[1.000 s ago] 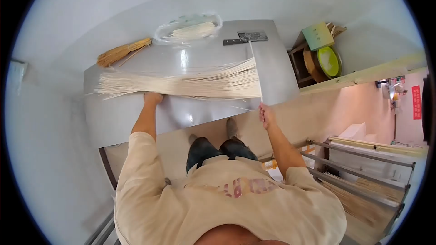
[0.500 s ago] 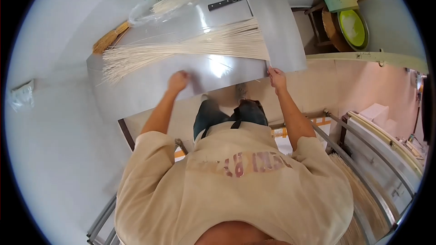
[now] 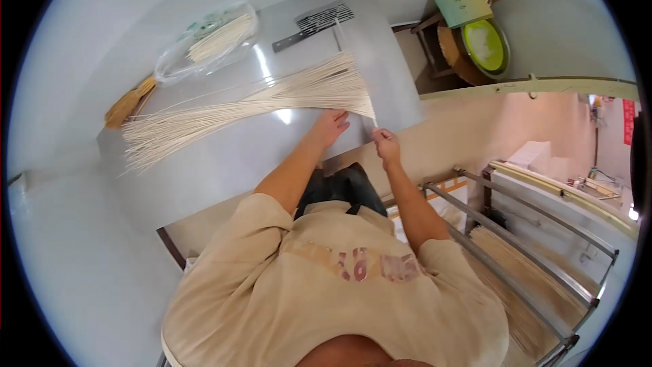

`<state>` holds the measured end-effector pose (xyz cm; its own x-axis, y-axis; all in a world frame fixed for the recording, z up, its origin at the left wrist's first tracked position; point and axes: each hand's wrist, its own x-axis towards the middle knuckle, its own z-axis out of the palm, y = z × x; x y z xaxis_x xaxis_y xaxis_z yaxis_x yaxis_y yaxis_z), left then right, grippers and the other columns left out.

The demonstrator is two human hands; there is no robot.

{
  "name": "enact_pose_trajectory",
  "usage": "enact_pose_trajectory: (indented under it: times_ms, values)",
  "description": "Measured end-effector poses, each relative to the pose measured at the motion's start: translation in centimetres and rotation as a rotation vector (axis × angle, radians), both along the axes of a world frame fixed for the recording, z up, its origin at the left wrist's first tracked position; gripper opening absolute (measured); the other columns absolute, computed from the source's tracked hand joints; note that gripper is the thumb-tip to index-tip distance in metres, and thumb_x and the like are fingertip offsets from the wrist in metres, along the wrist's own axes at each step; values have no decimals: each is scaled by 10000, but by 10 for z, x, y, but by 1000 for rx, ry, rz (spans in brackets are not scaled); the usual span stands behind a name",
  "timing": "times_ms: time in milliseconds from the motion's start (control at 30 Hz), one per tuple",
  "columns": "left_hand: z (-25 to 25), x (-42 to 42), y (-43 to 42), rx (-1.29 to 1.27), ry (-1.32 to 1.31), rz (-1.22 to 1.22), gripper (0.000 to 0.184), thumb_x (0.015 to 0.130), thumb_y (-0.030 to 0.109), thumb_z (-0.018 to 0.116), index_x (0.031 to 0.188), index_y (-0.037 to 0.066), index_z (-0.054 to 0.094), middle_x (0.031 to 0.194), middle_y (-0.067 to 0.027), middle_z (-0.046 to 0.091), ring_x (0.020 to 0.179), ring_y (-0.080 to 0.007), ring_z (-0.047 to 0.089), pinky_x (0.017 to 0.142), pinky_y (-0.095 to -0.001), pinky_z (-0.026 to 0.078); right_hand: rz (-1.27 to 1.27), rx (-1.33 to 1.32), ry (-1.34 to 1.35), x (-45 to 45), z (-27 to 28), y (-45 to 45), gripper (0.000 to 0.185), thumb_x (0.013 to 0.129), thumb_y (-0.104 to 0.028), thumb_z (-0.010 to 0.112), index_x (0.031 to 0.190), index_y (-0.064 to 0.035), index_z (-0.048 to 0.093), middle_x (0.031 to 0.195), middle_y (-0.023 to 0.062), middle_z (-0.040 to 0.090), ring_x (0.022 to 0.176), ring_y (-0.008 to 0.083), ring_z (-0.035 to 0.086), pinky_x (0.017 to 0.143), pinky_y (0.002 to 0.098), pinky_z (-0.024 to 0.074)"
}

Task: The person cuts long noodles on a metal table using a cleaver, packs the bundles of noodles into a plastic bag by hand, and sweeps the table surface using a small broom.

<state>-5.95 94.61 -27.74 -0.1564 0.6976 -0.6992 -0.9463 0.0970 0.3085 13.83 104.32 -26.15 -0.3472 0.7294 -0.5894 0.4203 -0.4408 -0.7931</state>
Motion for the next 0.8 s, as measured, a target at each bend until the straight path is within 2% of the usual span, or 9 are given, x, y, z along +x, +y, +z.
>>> enact_pose_trajectory:
  times_ms: [100,167,300,333,367,467,533,667,800]
  values:
    - [0,14,17,-56,-22,-129,405,990,323,622,1302,72,561,1391,-88,565,1287,-234,514,1097,-442,413,-36,16,3,-14,-1,2,141,909,-179,665,780,-124,661,583,-65,474,444,48,382,399,241,272]
    - [-20,27,27,-111,32,-428,431,996,393,618,1300,91,579,1342,-64,602,1275,-207,526,1070,-432,429,-106,-73,77,-24,-15,2,171,937,-211,652,796,-117,676,582,-59,485,450,49,393,405,236,277]
    - [-25,47,53,-75,244,-523,403,998,400,619,1244,81,618,1172,-52,654,1096,-191,606,964,-369,466,-112,-104,82,-37,-17,-5,195,976,-223,630,850,-87,691,634,-46,553,492,59,447,429,231,312]
    - [-19,53,63,-182,311,-549,349,1017,340,591,1212,53,629,1076,-91,668,983,-190,624,881,-368,495,-164,-127,146,-38,-18,-4,211,987,-222,624,925,-38,706,754,-8,625,641,84,531,568,241,397]
    - [-13,60,73,-188,315,-544,349,1017,340,591,1212,53,629,1076,-91,668,983,-190,624,881,-368,495,-218,-151,210,-38,-20,-3,253,999,-222,619,1000,10,721,873,30,697,789,109,615,706,252,482]
    - [-7,77,96,-362,577,-440,297,1043,281,524,1139,20,630,1050,-120,666,932,-181,618,815,-369,514,-270,-46,334,-41,-40,3,292,1017,-211,590,1148,28,696,961,52,709,867,135,642,780,259,504]
    - [-4,83,109,-359,487,-197,325,1037,304,493,1029,1,608,915,-111,656,857,-260,658,745,-408,530,-173,7,301,-30,-59,14,299,1024,-208,573,1163,29,691,984,50,701,898,138,645,788,258,513]
    - [-5,89,128,-276,558,-139,336,1058,270,430,989,-19,587,885,-117,673,791,-195,629,706,-364,533,-47,89,218,-14,-53,33,325,1000,-276,598,1137,2,696,973,103,723,886,146,646,784,286,503]
    - [-109,102,162,-410,930,-213,289,1049,228,440,941,-5,573,797,-111,658,699,-195,654,653,-356,551,203,80,-90,7,-23,56,392,986,-366,592,1032,10,692,884,181,701,811,240,662,733,370,498]
